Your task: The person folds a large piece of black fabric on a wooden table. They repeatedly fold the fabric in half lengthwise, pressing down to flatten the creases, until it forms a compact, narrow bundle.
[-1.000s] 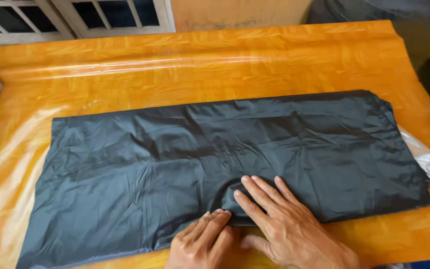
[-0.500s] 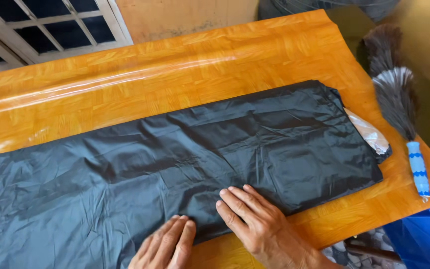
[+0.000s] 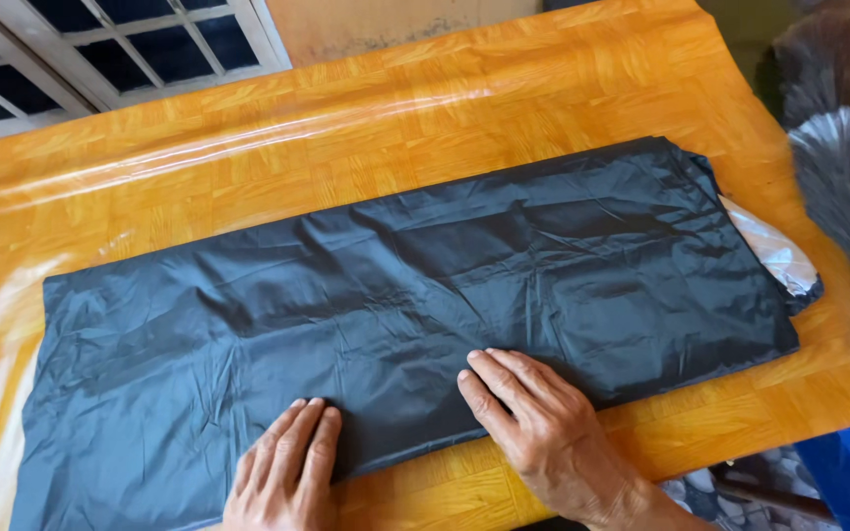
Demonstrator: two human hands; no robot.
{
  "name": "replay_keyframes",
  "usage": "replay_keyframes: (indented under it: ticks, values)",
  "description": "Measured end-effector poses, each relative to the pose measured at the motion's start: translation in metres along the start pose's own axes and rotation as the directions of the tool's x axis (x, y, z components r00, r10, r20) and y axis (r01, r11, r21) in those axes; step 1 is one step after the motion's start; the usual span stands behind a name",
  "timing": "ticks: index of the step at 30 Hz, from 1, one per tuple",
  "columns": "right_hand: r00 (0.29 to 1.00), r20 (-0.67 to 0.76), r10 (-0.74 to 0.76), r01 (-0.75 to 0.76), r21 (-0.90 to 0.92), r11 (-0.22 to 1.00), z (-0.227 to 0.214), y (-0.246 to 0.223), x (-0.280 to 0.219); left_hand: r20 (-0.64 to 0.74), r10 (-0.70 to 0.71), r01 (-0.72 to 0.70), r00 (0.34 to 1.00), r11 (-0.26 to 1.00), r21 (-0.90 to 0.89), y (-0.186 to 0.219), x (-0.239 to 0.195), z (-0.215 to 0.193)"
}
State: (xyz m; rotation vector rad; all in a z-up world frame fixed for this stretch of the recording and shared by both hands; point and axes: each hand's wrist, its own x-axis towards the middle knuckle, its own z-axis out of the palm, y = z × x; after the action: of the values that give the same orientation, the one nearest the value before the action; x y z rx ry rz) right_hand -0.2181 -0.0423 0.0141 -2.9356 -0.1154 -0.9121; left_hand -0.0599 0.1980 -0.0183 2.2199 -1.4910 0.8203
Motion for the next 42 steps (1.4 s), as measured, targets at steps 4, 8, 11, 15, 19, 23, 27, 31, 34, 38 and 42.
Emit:
replay_keyframes:
  ticks: [4, 8, 11, 15, 19, 23, 27, 31, 34, 38, 42]
  values:
    - [0.997, -0.078, -0.028, 0.03, 0.019, 0.999, -0.02, 0.001, 0.018, -0.06, 0.038, -0.034, 0.997, 0.997, 0.063, -0.007, 0.011, -0.017]
    - [0.995, -0.082, -0.063, 0.055, -0.1, 0.993, -0.069, 0.005, 0.052, -0.035, 0.105, -0.105, 0.994, 0.994, -0.021, -0.013, 0.056, -0.068]
    - [0.983, -0.114, -0.146, 0.121, -0.202, 0.972, -0.117, 0.009, 0.09, 0.097, 0.104, -0.099, 0.99, 0.993, -0.058, -0.019, 0.105, -0.122]
    - [0.97, -0.072, -0.231, 0.213, -0.198, 0.957, -0.164, 0.025, 0.127, 0.493, -0.015, 0.111, 0.87, 0.98, -0.165, -0.063, 0.164, -0.173]
    - [0.965, 0.13, -0.228, 0.225, 0.038, 0.974, -0.176, 0.066, 0.163, 0.823, -0.238, 0.307, 0.515, 0.948, 0.082, -0.064, 0.255, -0.197]
    - [0.686, 0.663, 0.3, -0.262, -0.159, 0.952, -0.167, 0.082, 0.228, 0.893, -0.332, 0.555, 0.305, 0.824, 0.117, -0.085, 0.293, -0.167]
    - [0.593, 0.732, 0.335, -0.339, -0.149, 0.929, -0.116, 0.115, 0.256, 0.949, -0.058, 0.544, 0.308, 0.83, -0.126, -0.124, 0.297, -0.074]
    - [0.576, 0.76, 0.3, -0.222, -0.207, 0.953, -0.048, 0.154, 0.251, 0.946, -0.071, 0.356, 0.316, 0.933, -0.049, -0.144, 0.29, 0.007]
    - [0.557, 0.751, 0.355, -0.317, -0.203, 0.926, -0.026, 0.148, 0.235, 0.92, -0.144, 0.379, 0.364, 0.925, -0.006, -0.136, 0.277, 0.02]
    - [0.599, 0.725, 0.339, -0.396, -0.1, 0.913, 0.036, 0.184, 0.195, 0.844, -0.191, 0.324, 0.501, 0.946, 0.021, -0.153, 0.249, 0.1]
    - [0.752, 0.628, 0.202, -0.298, 0.05, 0.953, 0.074, 0.199, 0.147, 0.818, -0.237, 0.346, 0.524, 0.937, 0.05, -0.156, 0.212, 0.11]
